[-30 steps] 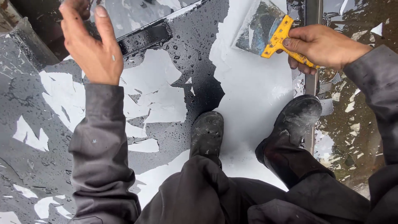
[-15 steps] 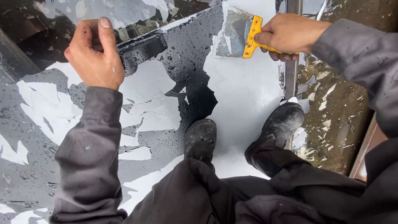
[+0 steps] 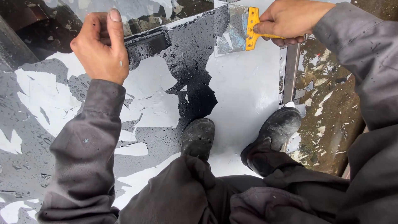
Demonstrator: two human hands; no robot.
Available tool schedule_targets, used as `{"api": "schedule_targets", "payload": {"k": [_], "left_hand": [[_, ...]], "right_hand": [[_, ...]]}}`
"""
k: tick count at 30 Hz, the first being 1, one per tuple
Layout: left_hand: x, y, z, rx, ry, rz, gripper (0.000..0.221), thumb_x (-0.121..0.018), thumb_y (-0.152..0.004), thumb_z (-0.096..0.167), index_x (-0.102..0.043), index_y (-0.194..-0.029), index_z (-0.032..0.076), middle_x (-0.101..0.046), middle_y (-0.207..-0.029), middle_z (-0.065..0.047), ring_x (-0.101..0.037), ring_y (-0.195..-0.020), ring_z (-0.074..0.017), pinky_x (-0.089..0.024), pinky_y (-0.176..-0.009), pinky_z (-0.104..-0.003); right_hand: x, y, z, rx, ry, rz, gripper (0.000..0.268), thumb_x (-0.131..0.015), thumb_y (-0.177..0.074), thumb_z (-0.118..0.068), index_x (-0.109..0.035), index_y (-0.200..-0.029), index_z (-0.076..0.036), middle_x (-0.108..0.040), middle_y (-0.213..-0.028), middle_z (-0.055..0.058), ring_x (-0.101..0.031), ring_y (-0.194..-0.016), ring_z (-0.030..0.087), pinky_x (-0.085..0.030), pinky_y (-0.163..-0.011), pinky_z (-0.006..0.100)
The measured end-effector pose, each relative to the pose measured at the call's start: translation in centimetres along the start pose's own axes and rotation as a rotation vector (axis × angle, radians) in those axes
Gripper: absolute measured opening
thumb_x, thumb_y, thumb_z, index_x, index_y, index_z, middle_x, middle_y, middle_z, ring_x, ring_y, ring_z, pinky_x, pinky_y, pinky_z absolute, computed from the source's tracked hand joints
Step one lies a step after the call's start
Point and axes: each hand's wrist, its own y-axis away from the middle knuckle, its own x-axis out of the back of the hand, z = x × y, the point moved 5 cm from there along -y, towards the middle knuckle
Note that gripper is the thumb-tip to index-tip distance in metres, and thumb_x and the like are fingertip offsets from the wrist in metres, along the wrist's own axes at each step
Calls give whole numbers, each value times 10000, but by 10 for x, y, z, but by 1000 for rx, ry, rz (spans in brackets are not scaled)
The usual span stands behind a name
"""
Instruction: Scraping off old paint or coating flakes from a large metal surface using a hand scraper.
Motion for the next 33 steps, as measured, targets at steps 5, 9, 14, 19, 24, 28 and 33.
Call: {"api": "schedule_targets", "payload": {"k": [5,9,14,19,24,28,33], "left_hand": [[0,-2,1,-9,39,-8,370,-609,-1166,258,-662,-987,-62,-698,-865,-63,-680,-801,-90,-597,-751,-244],[-1,-1,4,4,42,-27,352,-597,-1179,267,-664,-1034,-47,-688,-845,-67,-684,-787,-96,-598,-740,-245],[4,8,1,-7,-10,-20,389,-511,-1199,286,-672,-1018,-19,-628,-778,-72,-603,-693,-110,-485,-668,-275],[9,2,1,13,-37,41,343,-520,-1165,283,-676,-1030,8,-564,-720,-55,-549,-647,-118,-436,-615,-310],[7,-3,-2,-32,8,44,350,-548,-1153,257,-641,-979,-32,-566,-701,-67,-499,-630,-136,-426,-613,-327],[0,-2,-7,-42,36,4,406,-561,-1171,251,-579,-879,-31,-624,-728,-73,-550,-655,-141,-455,-635,-320],[2,-2,-8,6,71,-17,401,-554,-1164,245,-624,-889,-39,-728,-808,-81,-758,-724,-125,-585,-685,-283]], "right_hand": [[6,-28,-1,47,82,-49,406,-465,-1077,-376,-642,-1012,-17,-567,-576,134,-476,-391,199,-396,-343,363],[-22,-22,-96,57,160,-148,419,-484,-1084,-395,-676,-1065,-22,-619,-593,115,-568,-424,218,-483,-387,350],[-55,-20,-91,51,55,-303,517,-489,-1066,-446,-667,-1005,35,-635,-645,132,-606,-479,239,-523,-449,397],[-44,5,-87,80,65,-314,428,-519,-1040,-440,-620,-1038,-24,-665,-668,109,-635,-487,218,-551,-478,387],[-66,34,-19,144,-461,-240,380,-501,-1035,-404,-633,-1105,-55,-613,-667,100,-601,-514,186,-529,-474,349],[-109,65,9,162,-821,-155,371,-446,-1057,-364,-618,-1085,-36,-619,-714,73,-609,-560,158,-519,-499,323],[-123,77,44,21,-620,-67,349,-453,-1050,-332,-612,-1020,-23,-669,-766,80,-669,-641,167,-559,-573,324]]}}
